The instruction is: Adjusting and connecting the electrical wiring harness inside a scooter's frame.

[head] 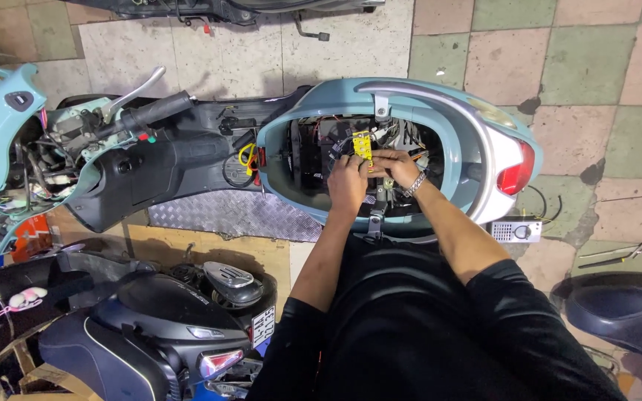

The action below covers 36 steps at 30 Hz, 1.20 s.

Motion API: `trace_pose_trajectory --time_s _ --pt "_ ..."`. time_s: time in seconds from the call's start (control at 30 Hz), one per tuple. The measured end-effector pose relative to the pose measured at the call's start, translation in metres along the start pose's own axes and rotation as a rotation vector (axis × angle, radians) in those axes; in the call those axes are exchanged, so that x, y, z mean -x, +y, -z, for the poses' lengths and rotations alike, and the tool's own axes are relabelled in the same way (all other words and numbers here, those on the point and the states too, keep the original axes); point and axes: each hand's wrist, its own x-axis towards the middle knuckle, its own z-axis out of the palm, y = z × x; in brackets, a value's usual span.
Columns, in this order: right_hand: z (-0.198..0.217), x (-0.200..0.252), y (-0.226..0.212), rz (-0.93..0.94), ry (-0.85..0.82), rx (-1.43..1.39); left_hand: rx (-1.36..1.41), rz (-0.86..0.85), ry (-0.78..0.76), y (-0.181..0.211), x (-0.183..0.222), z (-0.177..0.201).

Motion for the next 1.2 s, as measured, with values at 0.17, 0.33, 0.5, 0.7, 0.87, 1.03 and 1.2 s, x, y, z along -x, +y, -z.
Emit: trace_pose_trajectory --time_s 0.17,0.33,0.5,0.7,0.87,1.03,1.2 --pt "0.004 -0.003 0.007 0.075 -0.063 0.1 0.021 -0.031 -0.048 0.003 -0.004 0.001" --pt "0.001 0.002 0.004 0.095 -0.07 0.087 0.027 0.045 -0.051 -0.002 -0.009 0.002" --pt "0.002 0.0 0.006 0.104 -0.09 0.098 -0.111 0.066 -0.04 -0.002 -0.006 -0.005" --pt "0.0 0.003 -0.002 0.114 -0.092 0.152 -0.036 0.165 -0.095 0.017 -0.013 0.009" --pt "-0.007 0.008 -0.005 0.086 -0.086 0.149 -0.112 0.17 -0.185 -0.003 -0.01 -0.012" --pt "-0.002 0.004 0.0 0.086 -0.087 0.142 -0.097 0.198 -0.195 0.023 -0.016 0.021" --pt "-0.001 0.003 0.001 0.09 -0.093 0.124 -0.171 0.152 -0.194 0.018 -0.018 0.006"
